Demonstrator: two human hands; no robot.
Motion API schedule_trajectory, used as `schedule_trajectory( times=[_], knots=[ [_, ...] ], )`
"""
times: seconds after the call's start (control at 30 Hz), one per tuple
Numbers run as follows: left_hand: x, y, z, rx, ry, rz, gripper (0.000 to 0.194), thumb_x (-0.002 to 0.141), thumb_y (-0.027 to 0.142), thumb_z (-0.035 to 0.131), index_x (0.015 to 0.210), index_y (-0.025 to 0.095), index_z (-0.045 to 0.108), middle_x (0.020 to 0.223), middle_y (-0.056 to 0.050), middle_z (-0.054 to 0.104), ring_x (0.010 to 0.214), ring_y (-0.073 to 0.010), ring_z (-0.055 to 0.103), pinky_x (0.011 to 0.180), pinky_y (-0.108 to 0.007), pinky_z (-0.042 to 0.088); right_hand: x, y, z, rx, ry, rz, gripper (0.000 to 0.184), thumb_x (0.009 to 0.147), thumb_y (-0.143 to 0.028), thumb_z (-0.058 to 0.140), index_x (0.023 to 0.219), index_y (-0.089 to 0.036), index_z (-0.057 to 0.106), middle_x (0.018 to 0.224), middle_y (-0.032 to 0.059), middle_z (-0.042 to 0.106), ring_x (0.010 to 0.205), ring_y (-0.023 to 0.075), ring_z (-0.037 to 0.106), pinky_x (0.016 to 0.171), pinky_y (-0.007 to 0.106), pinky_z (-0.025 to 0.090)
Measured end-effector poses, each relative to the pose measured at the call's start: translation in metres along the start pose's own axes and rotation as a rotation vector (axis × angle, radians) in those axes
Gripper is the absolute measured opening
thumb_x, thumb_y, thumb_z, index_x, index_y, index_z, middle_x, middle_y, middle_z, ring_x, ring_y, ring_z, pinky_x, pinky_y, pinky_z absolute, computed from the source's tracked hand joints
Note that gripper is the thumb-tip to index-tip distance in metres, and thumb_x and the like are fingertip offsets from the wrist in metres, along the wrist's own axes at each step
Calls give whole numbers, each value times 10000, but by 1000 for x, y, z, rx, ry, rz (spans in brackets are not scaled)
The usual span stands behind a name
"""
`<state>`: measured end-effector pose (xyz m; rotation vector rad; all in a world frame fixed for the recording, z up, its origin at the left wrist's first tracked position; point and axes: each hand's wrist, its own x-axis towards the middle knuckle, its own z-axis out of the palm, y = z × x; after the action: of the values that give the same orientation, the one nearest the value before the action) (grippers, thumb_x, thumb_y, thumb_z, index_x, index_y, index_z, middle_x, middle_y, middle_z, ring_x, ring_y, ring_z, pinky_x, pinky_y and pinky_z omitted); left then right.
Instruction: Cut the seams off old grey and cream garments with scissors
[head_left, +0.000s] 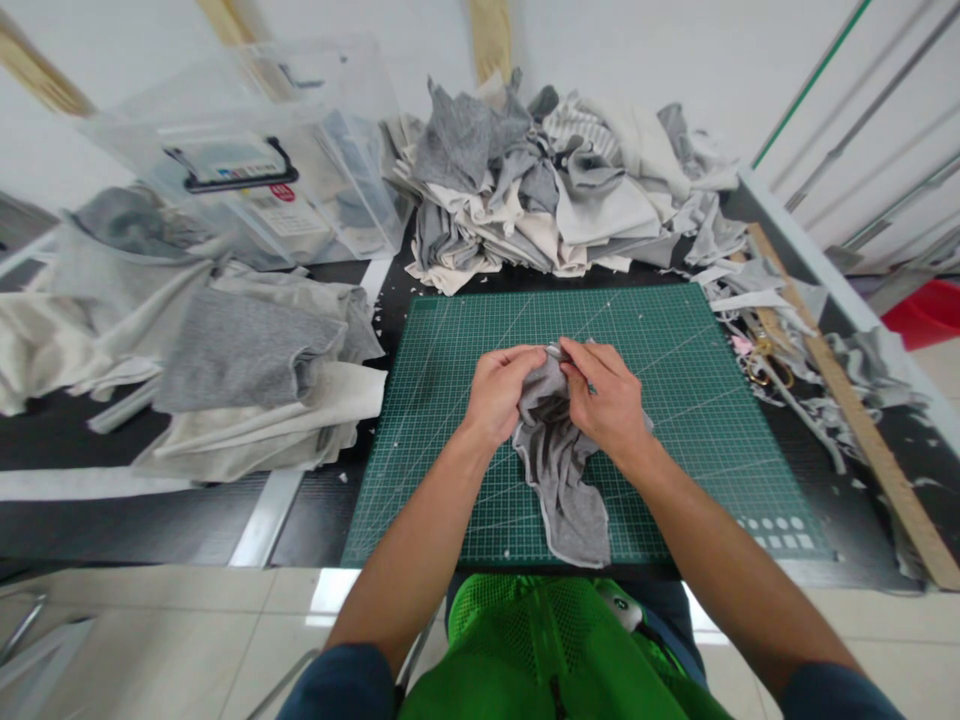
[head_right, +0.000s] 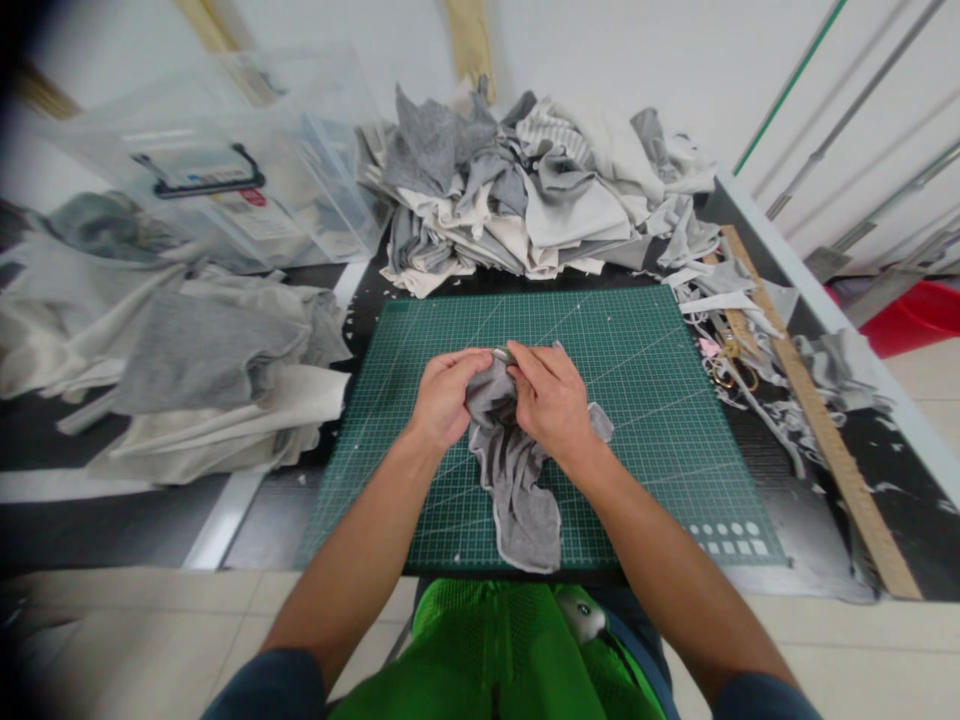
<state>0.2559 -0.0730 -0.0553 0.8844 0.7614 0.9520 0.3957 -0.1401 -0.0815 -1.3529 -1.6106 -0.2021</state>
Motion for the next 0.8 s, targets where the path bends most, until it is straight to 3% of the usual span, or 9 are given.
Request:
schedule_trajectory(
  times=[0.8],
  knots=[
    [0,-1,0,45,4,18,150,693,290,820,753,155,795,762,-36,752,673,-124,649,670,-243,505,1,-2,-1,6,-8,30,353,1024,-206,509,1338,-211,669,1106,120,736,1013,238,681,929,429,574]
  ],
)
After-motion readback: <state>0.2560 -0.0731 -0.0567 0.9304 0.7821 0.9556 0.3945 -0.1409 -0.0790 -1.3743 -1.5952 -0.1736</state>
